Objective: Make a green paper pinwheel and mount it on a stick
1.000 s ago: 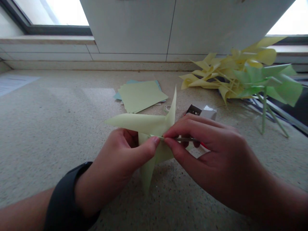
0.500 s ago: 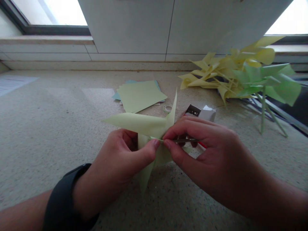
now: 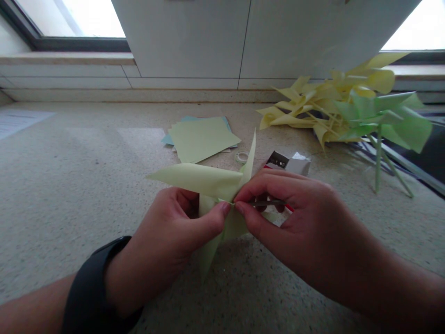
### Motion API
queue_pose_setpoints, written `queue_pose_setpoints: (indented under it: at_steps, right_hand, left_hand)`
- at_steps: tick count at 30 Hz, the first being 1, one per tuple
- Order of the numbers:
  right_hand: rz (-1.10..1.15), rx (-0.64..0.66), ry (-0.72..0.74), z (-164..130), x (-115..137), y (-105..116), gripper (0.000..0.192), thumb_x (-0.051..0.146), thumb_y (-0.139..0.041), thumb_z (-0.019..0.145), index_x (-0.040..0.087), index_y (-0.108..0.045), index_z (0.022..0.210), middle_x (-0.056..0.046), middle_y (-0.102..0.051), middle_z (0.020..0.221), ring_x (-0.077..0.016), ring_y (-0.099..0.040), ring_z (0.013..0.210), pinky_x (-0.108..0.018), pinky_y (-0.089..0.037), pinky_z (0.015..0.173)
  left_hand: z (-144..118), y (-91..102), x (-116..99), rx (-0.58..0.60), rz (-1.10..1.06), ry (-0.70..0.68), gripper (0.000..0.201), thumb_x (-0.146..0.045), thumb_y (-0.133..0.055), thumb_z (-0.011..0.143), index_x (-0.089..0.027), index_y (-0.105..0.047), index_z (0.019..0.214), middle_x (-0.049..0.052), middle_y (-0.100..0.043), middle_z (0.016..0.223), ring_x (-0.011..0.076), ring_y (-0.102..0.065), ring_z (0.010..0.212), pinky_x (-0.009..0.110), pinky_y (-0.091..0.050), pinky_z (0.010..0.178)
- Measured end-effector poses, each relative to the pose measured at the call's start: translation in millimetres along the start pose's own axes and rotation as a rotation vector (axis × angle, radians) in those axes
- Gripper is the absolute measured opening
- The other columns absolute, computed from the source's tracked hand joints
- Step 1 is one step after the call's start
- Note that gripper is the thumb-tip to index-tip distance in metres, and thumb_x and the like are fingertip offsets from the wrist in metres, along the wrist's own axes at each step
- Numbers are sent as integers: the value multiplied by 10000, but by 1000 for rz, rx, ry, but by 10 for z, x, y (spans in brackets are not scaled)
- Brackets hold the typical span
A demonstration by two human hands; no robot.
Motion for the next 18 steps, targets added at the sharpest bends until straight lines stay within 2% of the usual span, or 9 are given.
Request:
queue_pose_setpoints:
  at_steps: [7,13,18]
  right_hand:
    - [-2,7,-49,30,3,-4,106,144,-656,788,222,-711,742,39,-701,718,-128,-616,656,-281,-449,608]
    - [0,5,-44,22,-2,-1,98,153,-665,783,227,-713,741,42,-711,737,-129,-628,662,-284,-457,597]
    - [-8,3,-37,17,8,8,107,144,-669,770,229,-713,720,52,-707,698,-118,-624,627,-275,-456,575]
  left_hand:
    - [10,-6,-7,-15,54,16,194,-106,-753,778,-233,-786,921,-39,-774,747,116,-683,638,175,-524,637]
    - [14,-19,-8,24,-29,10,199,-76,-745,777,-241,-795,877,-51,-776,744,101,-692,676,135,-518,633]
    - [9,-17,18,29,-68,13,206,-94,-758,787,-235,-798,931,-33,-788,797,109,-702,657,167,-551,677]
Point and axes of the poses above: each hand's wrist, its own z-axis towards the middle knuckle, its own y-axis out of the back of the hand, x = y × z, the point moved 3 cm from there along z, towards the middle knuckle
